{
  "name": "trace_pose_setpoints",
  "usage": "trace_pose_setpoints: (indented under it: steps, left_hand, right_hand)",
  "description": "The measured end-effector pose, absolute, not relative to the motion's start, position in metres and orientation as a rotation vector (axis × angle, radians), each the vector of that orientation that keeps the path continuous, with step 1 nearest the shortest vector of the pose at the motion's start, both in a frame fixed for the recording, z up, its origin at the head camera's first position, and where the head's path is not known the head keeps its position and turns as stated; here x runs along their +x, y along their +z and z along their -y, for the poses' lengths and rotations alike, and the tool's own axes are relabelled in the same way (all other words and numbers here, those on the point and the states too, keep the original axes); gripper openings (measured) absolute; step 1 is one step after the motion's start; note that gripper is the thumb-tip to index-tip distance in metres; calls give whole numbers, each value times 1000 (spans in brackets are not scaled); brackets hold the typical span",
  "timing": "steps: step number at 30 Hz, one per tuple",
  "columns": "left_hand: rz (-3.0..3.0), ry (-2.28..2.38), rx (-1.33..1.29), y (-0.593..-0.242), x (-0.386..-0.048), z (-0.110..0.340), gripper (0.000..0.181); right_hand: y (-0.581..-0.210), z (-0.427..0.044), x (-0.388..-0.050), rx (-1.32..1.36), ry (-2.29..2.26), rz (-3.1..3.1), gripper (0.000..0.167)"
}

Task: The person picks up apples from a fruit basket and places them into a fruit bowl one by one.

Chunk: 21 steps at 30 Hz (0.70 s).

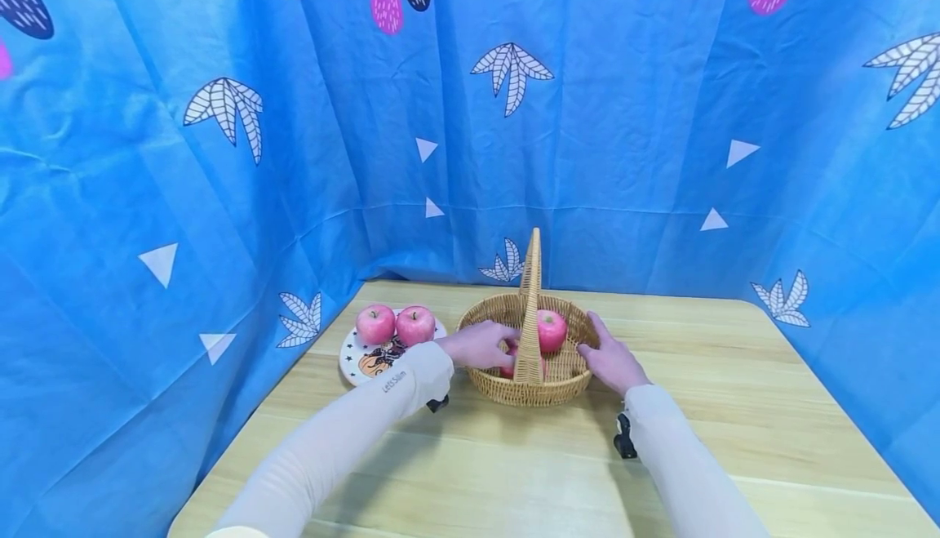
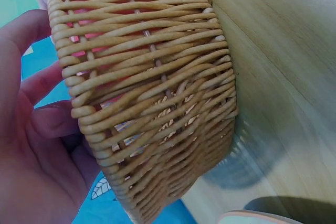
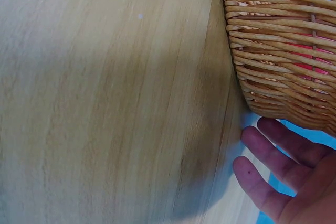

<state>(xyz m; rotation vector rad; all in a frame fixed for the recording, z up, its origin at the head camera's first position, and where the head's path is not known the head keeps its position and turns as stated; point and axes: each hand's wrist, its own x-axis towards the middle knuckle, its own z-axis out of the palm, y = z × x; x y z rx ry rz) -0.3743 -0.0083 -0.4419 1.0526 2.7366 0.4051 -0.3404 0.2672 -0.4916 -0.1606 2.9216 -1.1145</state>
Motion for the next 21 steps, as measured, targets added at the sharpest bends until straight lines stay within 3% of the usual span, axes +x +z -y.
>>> trace_pose_setpoints:
  steps: [21]
  left_hand:
    - [-2703,494,1003,-439,-374,15,43]
  right_hand:
    - [-488,-267,-338,-159,-1116,-2910,78]
